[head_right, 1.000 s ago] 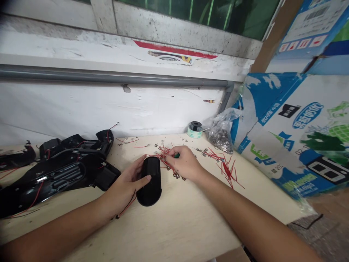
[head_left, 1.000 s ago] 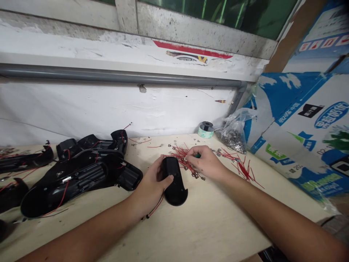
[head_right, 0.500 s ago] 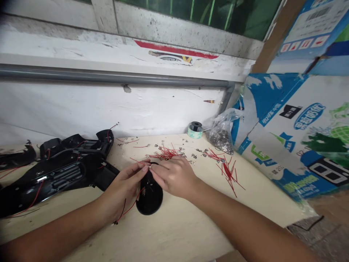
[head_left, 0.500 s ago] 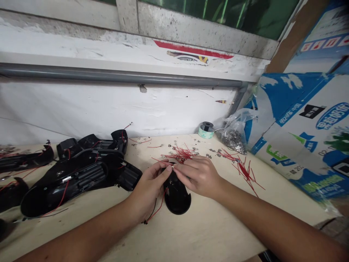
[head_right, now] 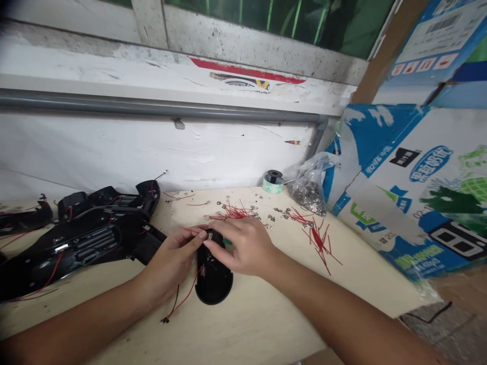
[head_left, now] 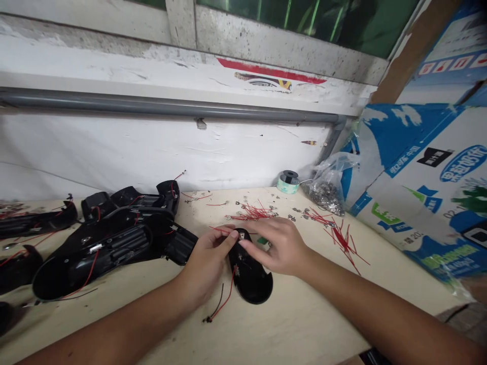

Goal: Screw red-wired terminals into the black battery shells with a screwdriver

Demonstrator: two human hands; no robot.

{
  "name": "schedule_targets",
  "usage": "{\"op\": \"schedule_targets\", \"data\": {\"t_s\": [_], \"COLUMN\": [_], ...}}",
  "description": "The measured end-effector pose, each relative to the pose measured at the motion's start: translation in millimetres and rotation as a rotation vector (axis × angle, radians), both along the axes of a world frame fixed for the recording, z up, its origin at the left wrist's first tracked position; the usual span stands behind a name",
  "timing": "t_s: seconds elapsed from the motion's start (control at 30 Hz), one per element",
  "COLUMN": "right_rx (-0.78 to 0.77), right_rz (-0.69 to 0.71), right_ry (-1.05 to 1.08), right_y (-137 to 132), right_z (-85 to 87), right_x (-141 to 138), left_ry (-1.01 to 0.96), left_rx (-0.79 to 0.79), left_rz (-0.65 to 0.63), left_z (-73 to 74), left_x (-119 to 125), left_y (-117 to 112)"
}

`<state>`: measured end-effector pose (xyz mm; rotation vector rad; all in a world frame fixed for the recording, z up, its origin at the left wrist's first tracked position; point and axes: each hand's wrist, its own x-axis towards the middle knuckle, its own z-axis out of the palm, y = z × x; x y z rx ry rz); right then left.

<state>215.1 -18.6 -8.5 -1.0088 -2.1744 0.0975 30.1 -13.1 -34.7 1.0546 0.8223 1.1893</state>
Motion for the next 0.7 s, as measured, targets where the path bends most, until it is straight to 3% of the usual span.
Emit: {"op": "schedule_targets", "data": {"t_s": [0.13, 0.3, 0.5, 0.7], "right_rx": [-0.323, -0.649, -0.775, -0.771], "right_rz": [0.008, 0.134, 0.178, 0.167], "right_ry": [0.436, 0.651, 0.727, 0.646], "right_y": [3.7, 11.3, 13.6, 15.2], "right_z": [2.1, 3.7, 2.6, -4.2], "right_x": [-1.8, -4.6, -7.6, -8.0], "left_ry": [0.048, 0.081, 0.097, 0.129], "left_rx": [0.008, 0.043, 0.078, 0.13], "left_rz": [0.023, 0.041, 0.087, 0.044], "left_z": [-5.1, -3.7, 0.4, 3.2], "left_x": [-0.9, -0.8, -0.3, -1.3], "left_y": [1.6, 0.4, -1.3, -0.4]}}
